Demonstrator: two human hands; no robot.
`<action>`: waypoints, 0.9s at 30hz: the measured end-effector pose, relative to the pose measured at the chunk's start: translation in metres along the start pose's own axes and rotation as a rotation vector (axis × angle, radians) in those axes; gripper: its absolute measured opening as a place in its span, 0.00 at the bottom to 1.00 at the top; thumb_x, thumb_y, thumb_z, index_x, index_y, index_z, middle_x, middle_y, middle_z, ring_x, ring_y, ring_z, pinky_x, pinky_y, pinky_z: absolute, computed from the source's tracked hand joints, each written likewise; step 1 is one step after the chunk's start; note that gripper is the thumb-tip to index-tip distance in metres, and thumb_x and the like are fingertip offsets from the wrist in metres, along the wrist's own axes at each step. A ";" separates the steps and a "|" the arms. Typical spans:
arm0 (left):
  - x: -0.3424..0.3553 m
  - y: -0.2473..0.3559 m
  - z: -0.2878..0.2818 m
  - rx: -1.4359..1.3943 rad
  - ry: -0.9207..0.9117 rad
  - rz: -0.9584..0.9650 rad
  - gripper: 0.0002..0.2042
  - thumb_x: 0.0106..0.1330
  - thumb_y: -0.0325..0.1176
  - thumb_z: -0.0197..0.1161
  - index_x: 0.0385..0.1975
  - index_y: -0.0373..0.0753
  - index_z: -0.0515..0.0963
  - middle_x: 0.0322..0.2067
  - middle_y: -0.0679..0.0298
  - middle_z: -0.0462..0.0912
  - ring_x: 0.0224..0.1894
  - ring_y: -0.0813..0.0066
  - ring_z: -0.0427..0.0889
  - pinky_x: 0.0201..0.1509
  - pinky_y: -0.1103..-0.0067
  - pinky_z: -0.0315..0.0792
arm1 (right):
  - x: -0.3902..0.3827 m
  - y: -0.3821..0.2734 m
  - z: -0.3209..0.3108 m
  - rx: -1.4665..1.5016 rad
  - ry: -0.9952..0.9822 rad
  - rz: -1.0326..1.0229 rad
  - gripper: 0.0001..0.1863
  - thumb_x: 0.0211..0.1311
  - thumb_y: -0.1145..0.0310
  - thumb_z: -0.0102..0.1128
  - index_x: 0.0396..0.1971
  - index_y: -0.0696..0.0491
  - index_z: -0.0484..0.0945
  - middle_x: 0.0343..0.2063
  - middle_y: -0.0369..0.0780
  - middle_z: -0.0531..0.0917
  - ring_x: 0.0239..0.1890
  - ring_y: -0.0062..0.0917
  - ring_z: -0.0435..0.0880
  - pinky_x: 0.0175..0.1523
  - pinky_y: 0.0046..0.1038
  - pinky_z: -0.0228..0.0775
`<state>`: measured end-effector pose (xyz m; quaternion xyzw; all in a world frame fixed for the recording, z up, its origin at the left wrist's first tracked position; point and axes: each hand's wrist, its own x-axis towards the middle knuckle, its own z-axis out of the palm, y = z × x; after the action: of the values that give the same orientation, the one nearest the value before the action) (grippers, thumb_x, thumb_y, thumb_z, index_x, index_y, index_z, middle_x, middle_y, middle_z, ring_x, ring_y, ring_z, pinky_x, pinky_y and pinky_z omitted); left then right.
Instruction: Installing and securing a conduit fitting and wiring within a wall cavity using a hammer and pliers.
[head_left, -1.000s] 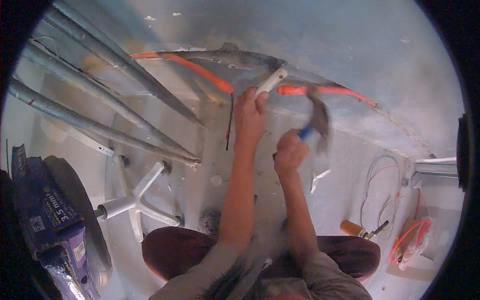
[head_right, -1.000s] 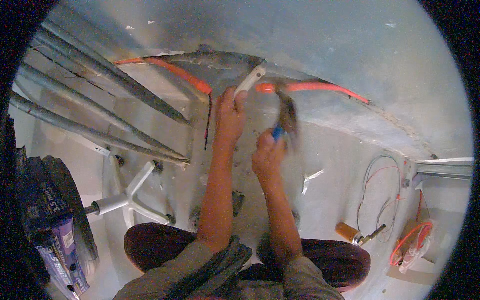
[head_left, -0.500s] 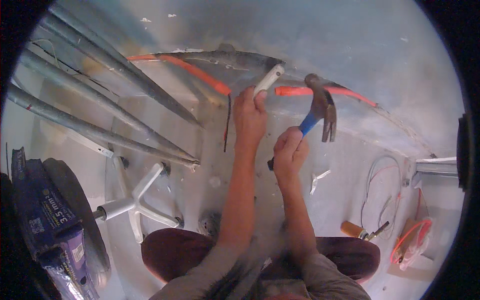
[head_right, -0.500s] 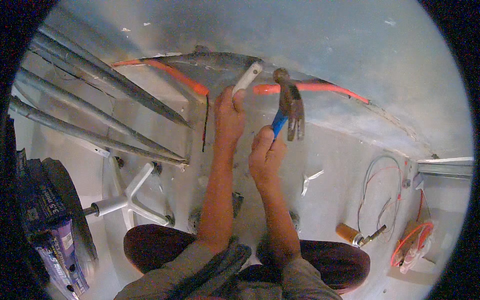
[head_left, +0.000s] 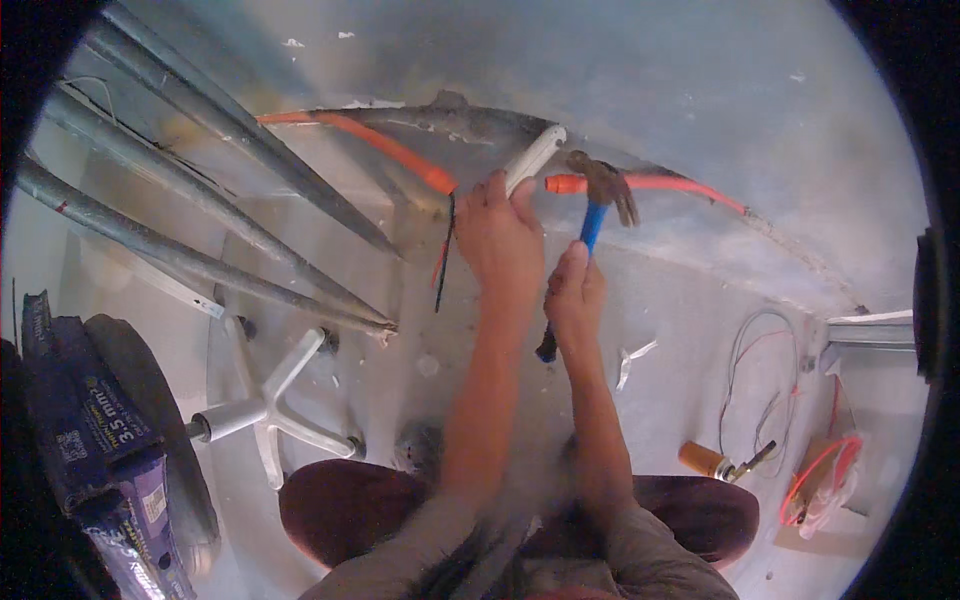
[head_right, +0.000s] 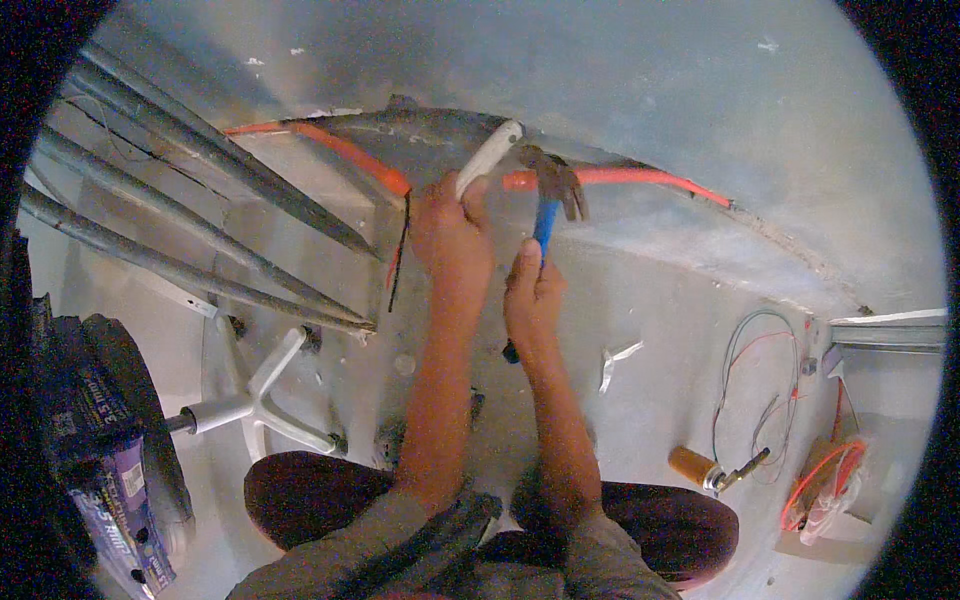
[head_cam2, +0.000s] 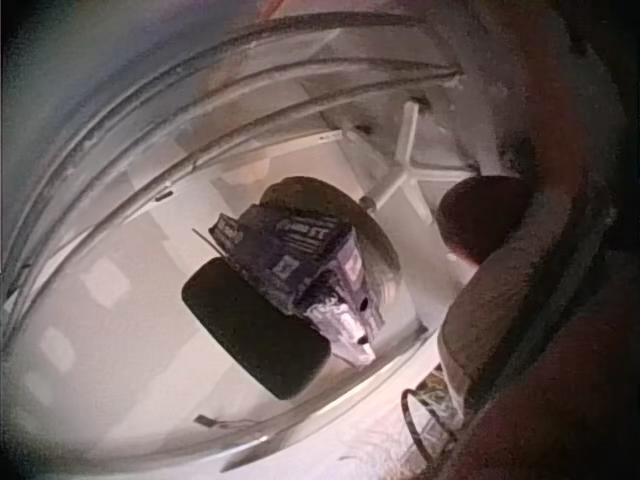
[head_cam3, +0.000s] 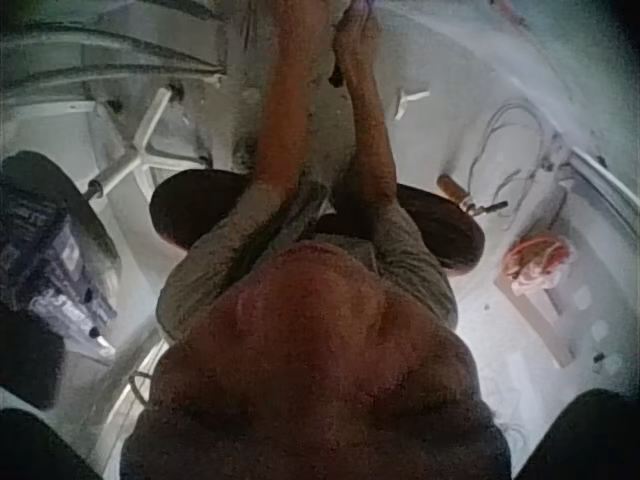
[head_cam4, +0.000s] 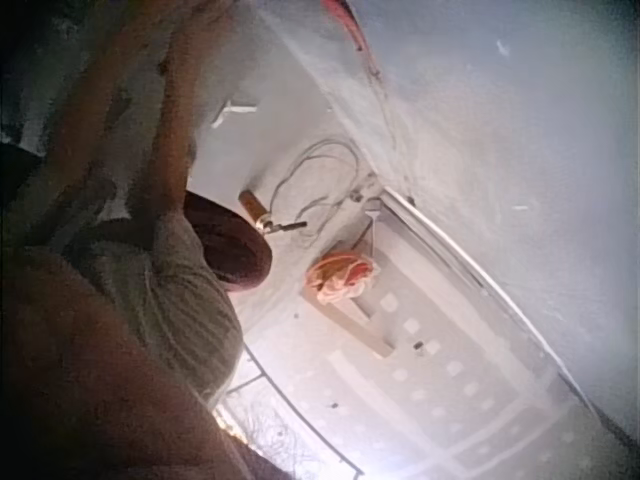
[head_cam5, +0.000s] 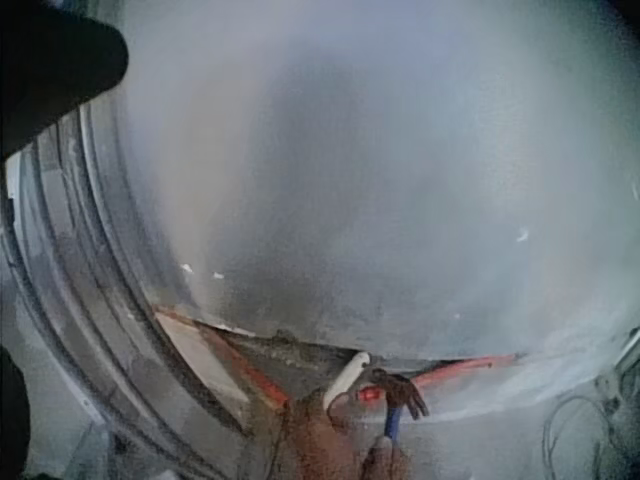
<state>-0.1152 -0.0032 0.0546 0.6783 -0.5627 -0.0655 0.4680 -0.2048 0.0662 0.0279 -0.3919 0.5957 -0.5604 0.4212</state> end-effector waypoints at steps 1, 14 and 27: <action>-0.004 -0.001 -0.004 0.005 0.000 0.000 0.14 0.71 0.38 0.59 0.46 0.32 0.77 0.38 0.47 0.81 0.43 0.44 0.78 0.46 0.56 0.71 | -0.006 -0.001 -0.004 0.003 -0.002 0.003 0.22 0.77 0.48 0.44 0.25 0.48 0.67 0.17 0.28 0.65 0.16 0.11 0.64 0.20 0.18 0.55; 0.001 -0.036 0.016 -0.373 -0.178 -0.004 0.16 0.73 0.39 0.56 0.48 0.31 0.75 0.40 0.44 0.79 0.44 0.42 0.77 0.48 0.57 0.70 | -0.019 0.015 -0.008 -0.357 0.037 -0.187 0.22 0.78 0.53 0.45 0.28 0.54 0.71 0.16 0.33 0.72 0.18 0.17 0.70 0.24 0.25 0.60; 0.011 -0.052 0.029 -0.481 -0.206 0.045 0.16 0.74 0.41 0.57 0.47 0.32 0.75 0.39 0.43 0.79 0.42 0.41 0.76 0.46 0.58 0.71 | -0.017 0.015 -0.005 -0.161 0.067 -0.397 0.18 0.74 0.56 0.48 0.33 0.57 0.74 0.17 0.42 0.75 0.19 0.25 0.74 0.25 0.35 0.64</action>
<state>-0.0926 -0.0325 0.0067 0.5247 -0.5907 -0.2555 0.5572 -0.2033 0.0846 0.0146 -0.5152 0.5634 -0.5957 0.2495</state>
